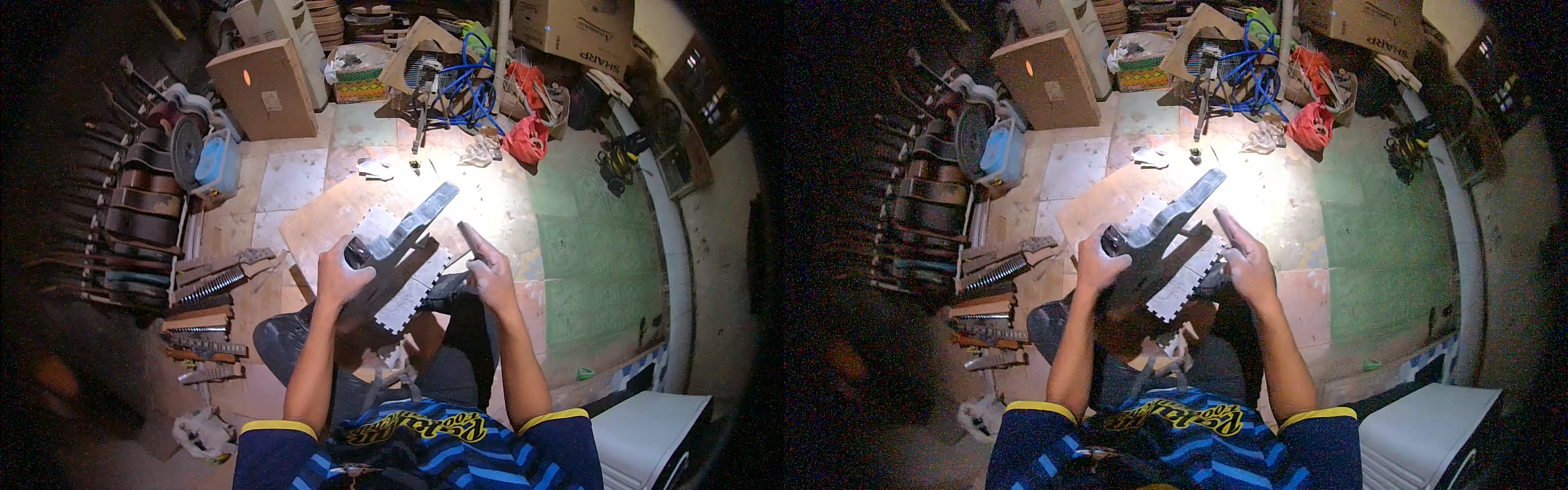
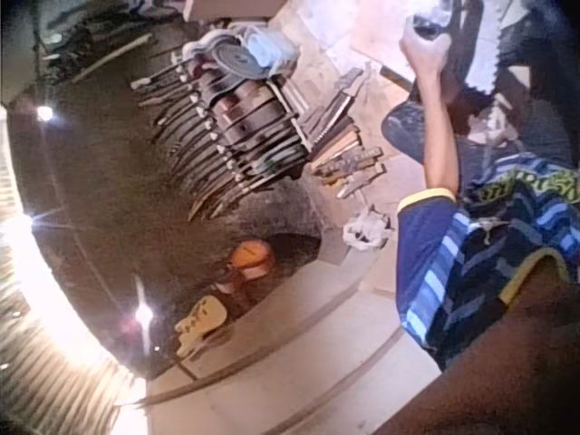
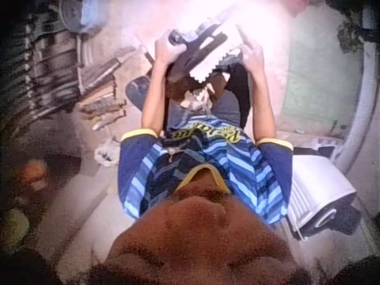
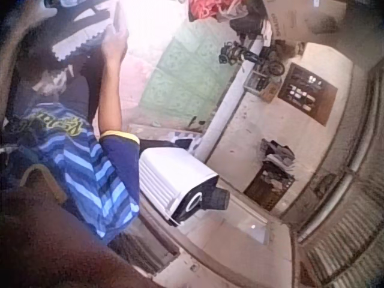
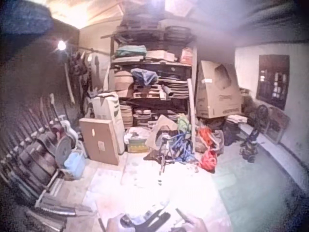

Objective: The person sands the surface and edges of a wooden electric guitar body using a sanding block, turning the body over and wiping it down to check the finish.

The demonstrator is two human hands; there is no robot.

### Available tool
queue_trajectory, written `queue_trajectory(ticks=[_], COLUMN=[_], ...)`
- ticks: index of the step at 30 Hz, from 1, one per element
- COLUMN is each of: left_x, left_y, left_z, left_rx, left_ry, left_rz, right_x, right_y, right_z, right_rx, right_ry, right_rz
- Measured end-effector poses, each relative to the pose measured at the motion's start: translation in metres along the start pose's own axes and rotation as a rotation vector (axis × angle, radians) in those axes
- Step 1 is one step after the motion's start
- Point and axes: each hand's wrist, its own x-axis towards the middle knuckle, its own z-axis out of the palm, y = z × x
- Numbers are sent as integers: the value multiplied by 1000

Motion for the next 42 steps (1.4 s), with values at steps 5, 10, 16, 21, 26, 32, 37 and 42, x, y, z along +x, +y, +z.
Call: queue_trajectory(ticks=[5,10,16,21,26,32,37,42], left_x=[27,44,60,69,75,70,74,80], left_y=[14,-8,-5,-1,1,-7,0,0], left_z=[-6,10,41,68,66,52,74,72], left_rx=[372,478,527,628,622,559,641,623], left_ry=[-129,-199,-317,-281,-276,-220,-202,-216], left_rz=[11,32,-19,-61,-114,-130,-1,-77], right_x=[-5,2,16,32,39,44,70,73], right_y=[59,102,110,132,148,126,132,148], right_z=[21,64,84,93,107,108,92,90], right_rx=[-45,-100,-179,-40,92,-105,-699,-535], right_ry=[-15,-48,3,74,69,100,8,106], right_rz=[-97,-37,-81,7,18,-189,64,-166])
